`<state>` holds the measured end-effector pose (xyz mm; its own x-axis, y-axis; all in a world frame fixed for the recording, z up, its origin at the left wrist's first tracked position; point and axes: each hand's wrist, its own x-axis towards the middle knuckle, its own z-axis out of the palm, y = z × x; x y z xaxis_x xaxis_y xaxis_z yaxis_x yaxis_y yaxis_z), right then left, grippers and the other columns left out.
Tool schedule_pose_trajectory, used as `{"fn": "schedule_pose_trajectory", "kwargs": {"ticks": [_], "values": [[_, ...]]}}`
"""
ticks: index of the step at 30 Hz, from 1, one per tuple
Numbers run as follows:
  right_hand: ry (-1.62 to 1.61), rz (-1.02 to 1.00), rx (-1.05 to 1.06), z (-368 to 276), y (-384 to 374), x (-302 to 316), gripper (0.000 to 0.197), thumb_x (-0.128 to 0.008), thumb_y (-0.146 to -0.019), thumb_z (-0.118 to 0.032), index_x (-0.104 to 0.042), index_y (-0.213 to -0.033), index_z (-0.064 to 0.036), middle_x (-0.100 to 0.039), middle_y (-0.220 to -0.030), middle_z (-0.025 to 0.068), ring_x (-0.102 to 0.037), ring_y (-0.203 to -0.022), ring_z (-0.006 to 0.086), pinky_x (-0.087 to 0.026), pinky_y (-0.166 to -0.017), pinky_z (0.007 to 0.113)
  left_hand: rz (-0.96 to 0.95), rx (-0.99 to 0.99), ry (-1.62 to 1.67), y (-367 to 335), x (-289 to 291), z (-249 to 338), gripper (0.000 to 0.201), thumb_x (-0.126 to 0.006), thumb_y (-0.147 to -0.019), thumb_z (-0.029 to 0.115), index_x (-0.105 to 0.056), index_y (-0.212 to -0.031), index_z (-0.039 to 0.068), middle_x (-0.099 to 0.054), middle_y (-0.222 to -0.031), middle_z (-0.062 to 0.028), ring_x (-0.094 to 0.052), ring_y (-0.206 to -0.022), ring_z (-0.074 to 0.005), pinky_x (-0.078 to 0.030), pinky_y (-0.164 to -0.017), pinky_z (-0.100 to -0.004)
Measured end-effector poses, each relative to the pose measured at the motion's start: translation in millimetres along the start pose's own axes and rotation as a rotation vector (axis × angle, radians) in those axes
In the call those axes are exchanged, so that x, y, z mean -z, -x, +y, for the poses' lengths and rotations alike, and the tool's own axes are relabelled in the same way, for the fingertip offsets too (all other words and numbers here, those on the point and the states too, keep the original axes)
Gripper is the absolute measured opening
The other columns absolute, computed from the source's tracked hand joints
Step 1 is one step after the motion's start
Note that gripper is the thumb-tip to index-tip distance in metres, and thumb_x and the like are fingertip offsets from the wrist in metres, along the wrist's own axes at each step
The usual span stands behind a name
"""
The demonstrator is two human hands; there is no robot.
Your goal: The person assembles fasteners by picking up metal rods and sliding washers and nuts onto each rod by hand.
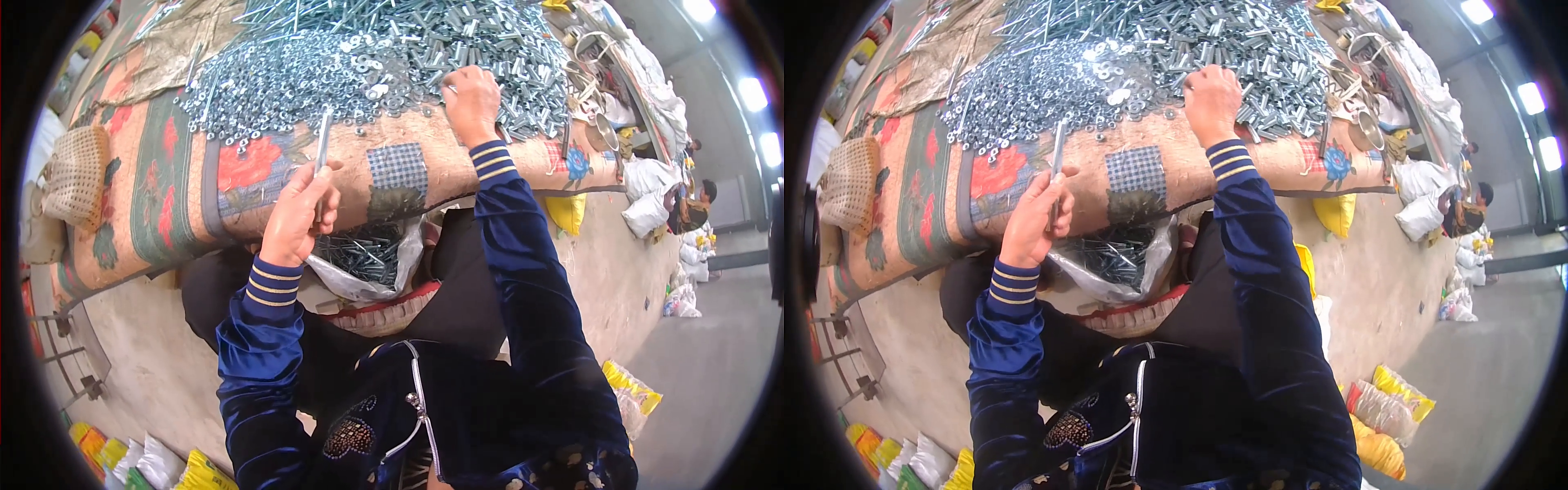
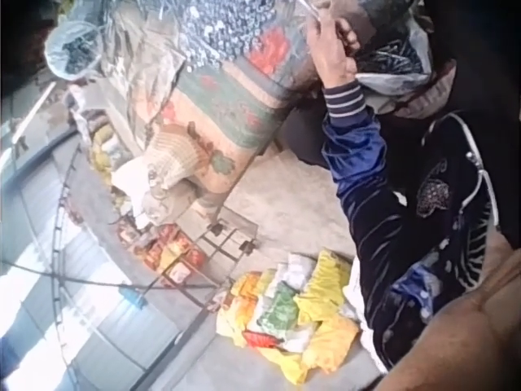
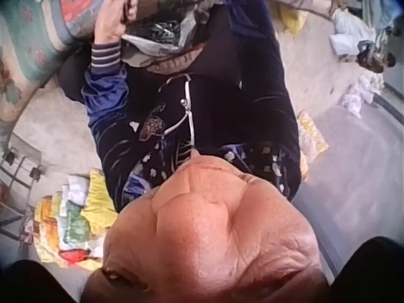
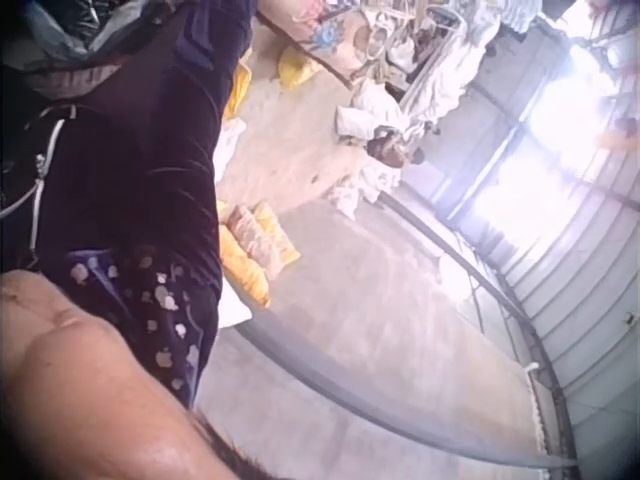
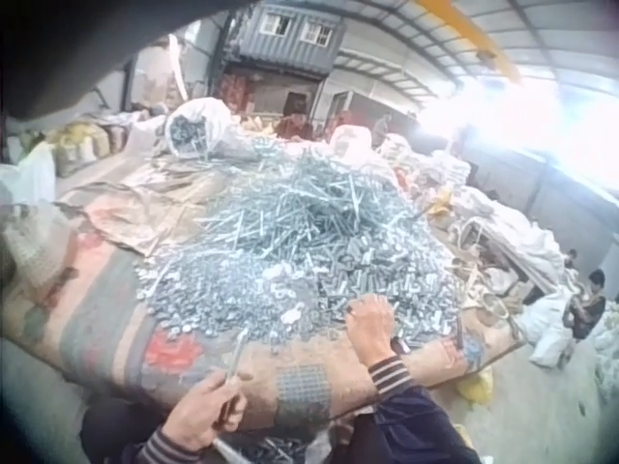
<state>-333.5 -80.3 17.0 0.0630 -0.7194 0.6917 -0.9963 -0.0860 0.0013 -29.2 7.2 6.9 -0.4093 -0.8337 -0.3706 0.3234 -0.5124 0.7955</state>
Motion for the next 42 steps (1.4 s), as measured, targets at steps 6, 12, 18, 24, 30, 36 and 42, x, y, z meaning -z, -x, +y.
{"fn": "schedule_pose_trajectory", "kwargs": {"ticks": [6,12,18,24,30,36,42], "values": [[-1.590,-0.479,-0.666,-28,4,32,0.027,-0.060,-0.090,-0.013,-0.053,-0.111,0.0014,-0.066,-0.100,0.0128,-0.065,-0.083,0.0134,-0.053,-0.071,0.023,-0.249,0.106,-0.048,-1,-3,0,0.029,-0.057,-0.092,0.026,-0.058,-0.115,0.007,-0.039,-0.062,0.0084,-0.031,-0.047,-0.0006,-0.021,-0.042,-0.0166],[-1.686,-0.574,-0.642,-57,16,49,0.027,-0.059,-0.090,-0.012,-0.051,-0.112,0.0008,-0.065,-0.100,0.0142,-0.065,-0.088,0.0181,-0.054,-0.073,0.026,-0.266,0.087,-0.133,1,-10,1,0.030,-0.057,-0.092,0.026,-0.059,-0.114,0.005,-0.036,-0.062,0.0101,-0.028,-0.047,0.0006,-0.017,-0.041,-0.0164],[-1.513,-0.725,-0.576,-70,23,60,0.026,-0.066,-0.086,-0.014,-0.056,-0.105,-0.0004,-0.065,-0.089,0.0073,-0.065,-0.076,0.0131,-0.053,-0.069,0.022,-0.278,0.054,-0.133,-4,-5,-5,0.029,-0.054,-0.094,0.025,-0.059,-0.114,0.006,-0.044,-0.066,0.0071,-0.038,-0.052,-0.0028,-0.029,-0.046,-0.0179],[-1.440,-0.755,-0.590,-113,59,45,0.017,-0.068,-0.083,-0.013,-0.063,-0.096,-0.0031,-0.062,-0.079,-0.0006,-0.057,-0.066,0.0057,-0.046,-0.062,0.019,-0.025,0.072,0.118,-2,-12,-5,0.026,-0.054,-0.094,0.026,-0.060,-0.113,0.009,-0.062,-0.083,0.0000,-0.052,-0.063,-0.0061,-0.041,-0.052,-0.0190],[-1.028,-0.537,-0.379,-64,26,29,0.021,-0.068,-0.079,-0.014,-0.067,-0.097,-0.0026,-0.067,-0.083,0.0051,-0.061,-0.072,0.0124,-0.048,-0.066,0.026,-0.017,0.010,0.129,-4,12,-2,0.021,-0.056,-0.093,0.021,-0.061,-0.105,0.004,-0.058,-0.080,-0.0018,-0.048,-0.057,-0.0041,-0.029,-0.042,-0.0146],[-0.089,-0.198,-0.259,-20,34,-14,0.020,-0.069,-0.072,-0.026,-0.070,-0.084,-0.0098,-0.066,-0.081,0.0123,-0.063,-0.072,0.0302,-0.049,-0.067,0.038,0.019,-0.089,0.243,-7,17,0,0.018,-0.057,-0.092,0.016,-0.058,-0.102,0.001,-0.056,-0.078,-0.0026,-0.047,-0.057,-0.0041,-0.028,-0.040,-0.0145],[-0.214,-0.312,-0.385,-22,25,-4,0.012,-0.068,-0.070,-0.019,-0.067,-0.077,-0.0088,-0.064,-0.078,0.0124,-0.062,-0.078,0.0314,-0.048,-0.070,0.041,0.060,-0.132,0.291,-6,25,1,0.015,-0.060,-0.090,0.018,-0.059,-0.099,0.005,-0.060,-0.078,-0.0021,-0.051,-0.056,-0.0038,-0.032,-0.041,-0.0141]]}}
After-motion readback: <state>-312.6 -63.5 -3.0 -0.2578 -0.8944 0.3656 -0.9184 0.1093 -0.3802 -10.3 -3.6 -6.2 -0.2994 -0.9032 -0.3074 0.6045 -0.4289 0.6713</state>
